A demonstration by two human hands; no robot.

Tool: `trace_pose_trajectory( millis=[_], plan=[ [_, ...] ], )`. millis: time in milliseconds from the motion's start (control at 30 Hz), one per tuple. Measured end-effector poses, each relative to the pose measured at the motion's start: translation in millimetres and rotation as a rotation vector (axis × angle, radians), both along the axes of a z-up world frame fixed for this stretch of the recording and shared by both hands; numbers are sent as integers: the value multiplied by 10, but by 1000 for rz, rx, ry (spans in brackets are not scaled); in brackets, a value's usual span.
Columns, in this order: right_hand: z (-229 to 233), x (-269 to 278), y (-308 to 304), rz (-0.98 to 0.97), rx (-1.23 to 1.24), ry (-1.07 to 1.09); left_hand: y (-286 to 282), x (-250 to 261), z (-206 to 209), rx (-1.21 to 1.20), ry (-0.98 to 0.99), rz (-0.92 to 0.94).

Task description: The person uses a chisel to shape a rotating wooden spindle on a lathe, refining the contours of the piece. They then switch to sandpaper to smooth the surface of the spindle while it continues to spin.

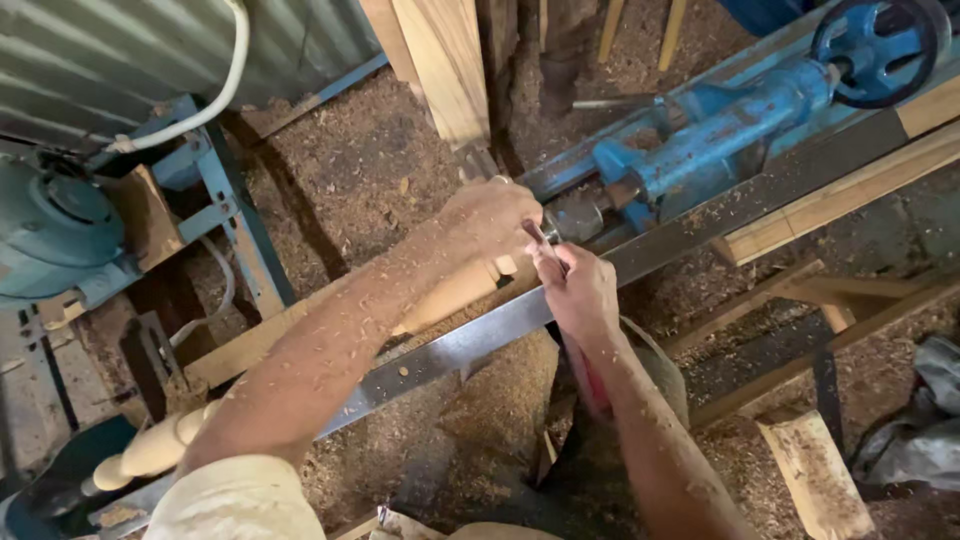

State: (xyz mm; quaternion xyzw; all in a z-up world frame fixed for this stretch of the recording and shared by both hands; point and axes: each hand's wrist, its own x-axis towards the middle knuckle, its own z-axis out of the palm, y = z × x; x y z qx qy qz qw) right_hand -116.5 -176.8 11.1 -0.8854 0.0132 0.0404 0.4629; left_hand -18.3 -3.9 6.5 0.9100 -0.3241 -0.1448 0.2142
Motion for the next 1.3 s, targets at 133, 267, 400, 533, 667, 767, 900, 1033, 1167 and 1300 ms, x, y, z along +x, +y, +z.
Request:
trace_pose_trajectory(
  millis=[133,267,400,533,667,767,900,1033,1167,1300],
  plan=[
    [-110,96,109,-60,-216,114,-41,68,-91,119,83,97],
    [-272,104,149,-71,-244,76,-114,79,-200,280,-34,47],
    [-358,157,106,10,-310,93,-188,76,-161,371,14,122],
    [-488,129,11,84,-322,128,-325,4,-151,478,73,171],
    [-605,173,-7,125,-282,168,-394,-28,-139,580,119,179],
    [-641,196,19,138,-2,103,-420,-56,-190,577,75,203],
    [-534,171,-2,93,-289,159,-431,-77,-301,563,6,223],
    [-360,184,-26,151,-277,215,-451,-95,-361,547,-28,237],
    [-304,227,-12,117,-314,192,-436,-82,-367,537,-28,267],
    [-345,195,-35,157,-268,197,-431,-136,-388,583,-69,182]
  ],
)
